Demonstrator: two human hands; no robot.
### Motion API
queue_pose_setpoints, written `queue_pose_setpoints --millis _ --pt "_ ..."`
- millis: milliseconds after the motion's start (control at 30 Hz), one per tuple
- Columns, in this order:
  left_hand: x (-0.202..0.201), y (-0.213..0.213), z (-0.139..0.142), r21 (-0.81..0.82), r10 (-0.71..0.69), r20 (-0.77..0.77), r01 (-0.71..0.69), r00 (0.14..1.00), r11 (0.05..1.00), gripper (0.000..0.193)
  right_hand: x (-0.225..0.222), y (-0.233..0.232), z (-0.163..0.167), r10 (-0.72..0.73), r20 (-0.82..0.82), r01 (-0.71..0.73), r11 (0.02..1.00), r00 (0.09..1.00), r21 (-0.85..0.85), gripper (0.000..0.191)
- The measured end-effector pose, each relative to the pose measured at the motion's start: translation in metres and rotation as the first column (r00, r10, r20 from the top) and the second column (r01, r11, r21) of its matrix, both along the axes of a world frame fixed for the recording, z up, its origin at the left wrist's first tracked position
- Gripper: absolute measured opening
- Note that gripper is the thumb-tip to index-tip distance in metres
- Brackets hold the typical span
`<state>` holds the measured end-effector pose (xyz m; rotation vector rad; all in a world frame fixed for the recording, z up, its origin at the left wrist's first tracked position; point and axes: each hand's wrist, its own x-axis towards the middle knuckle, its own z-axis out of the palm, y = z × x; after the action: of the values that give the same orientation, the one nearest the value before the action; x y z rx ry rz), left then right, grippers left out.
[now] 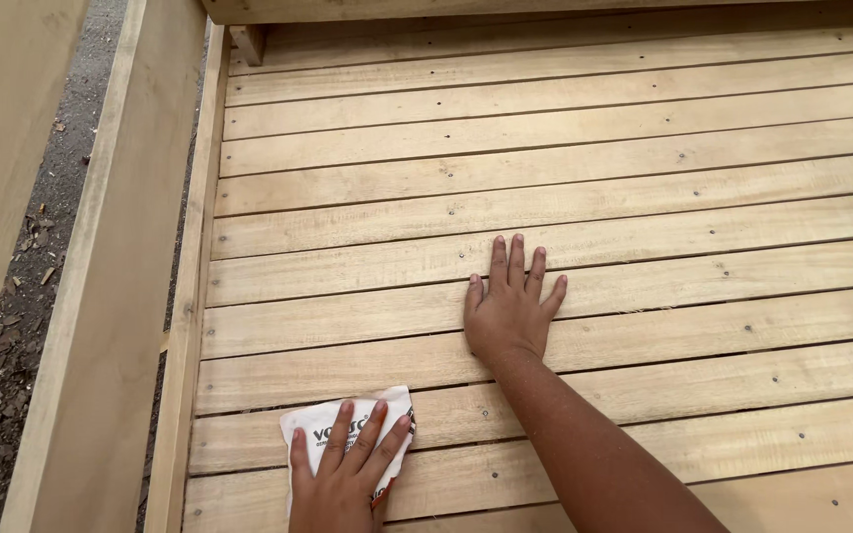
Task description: The person sands the slatted seat and frame of a wooden furniture piece, rubbing sandpaper wrapped in printed paper across the wood slats and edges by hand. They work over different sections of the seat, sanding the surface and side rails throughout the episode.
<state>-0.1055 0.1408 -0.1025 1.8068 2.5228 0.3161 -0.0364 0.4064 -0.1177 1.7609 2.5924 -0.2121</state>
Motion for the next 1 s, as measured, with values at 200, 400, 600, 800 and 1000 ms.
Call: queue_pose_setpoints --millis 200,400,600,800,1000 --pt "-0.028 0.104 -0.012 -0.049 0.015 -0.013 -0.016 1.0 0.999 0.051 0.0 -0.002 0.001 -0.005 0.005 0.005 1.0 1.0 -0.006 0.069" --pt "-0.062 0.231 0.003 -0.165 0.133 0.145 -0.109 0.98 0.98 0.049 0.001 -0.002 0.006 -0.009 -0.002 0.009 0.999 1.0 -0.049 0.069" --pt "-0.019 0.121 0.002 -0.108 0.023 0.13 -0.009 0.991 0.994 0.054 -0.001 -0.003 0.007 0.006 0.015 -0.005 0.999 1.0 -0.033 0.069" --pt "-0.042 0.198 0.005 -0.068 0.079 0.159 -0.069 0.984 0.995 0.045 0.001 -0.004 0.006 0.001 0.04 0.001 0.999 0.999 -0.053 0.068" --pt "-0.031 0.137 0.001 -0.074 0.008 0.118 0.001 0.993 0.997 0.056 0.0 -0.004 0.008 0.004 0.028 -0.003 0.999 1.0 -0.054 0.069"
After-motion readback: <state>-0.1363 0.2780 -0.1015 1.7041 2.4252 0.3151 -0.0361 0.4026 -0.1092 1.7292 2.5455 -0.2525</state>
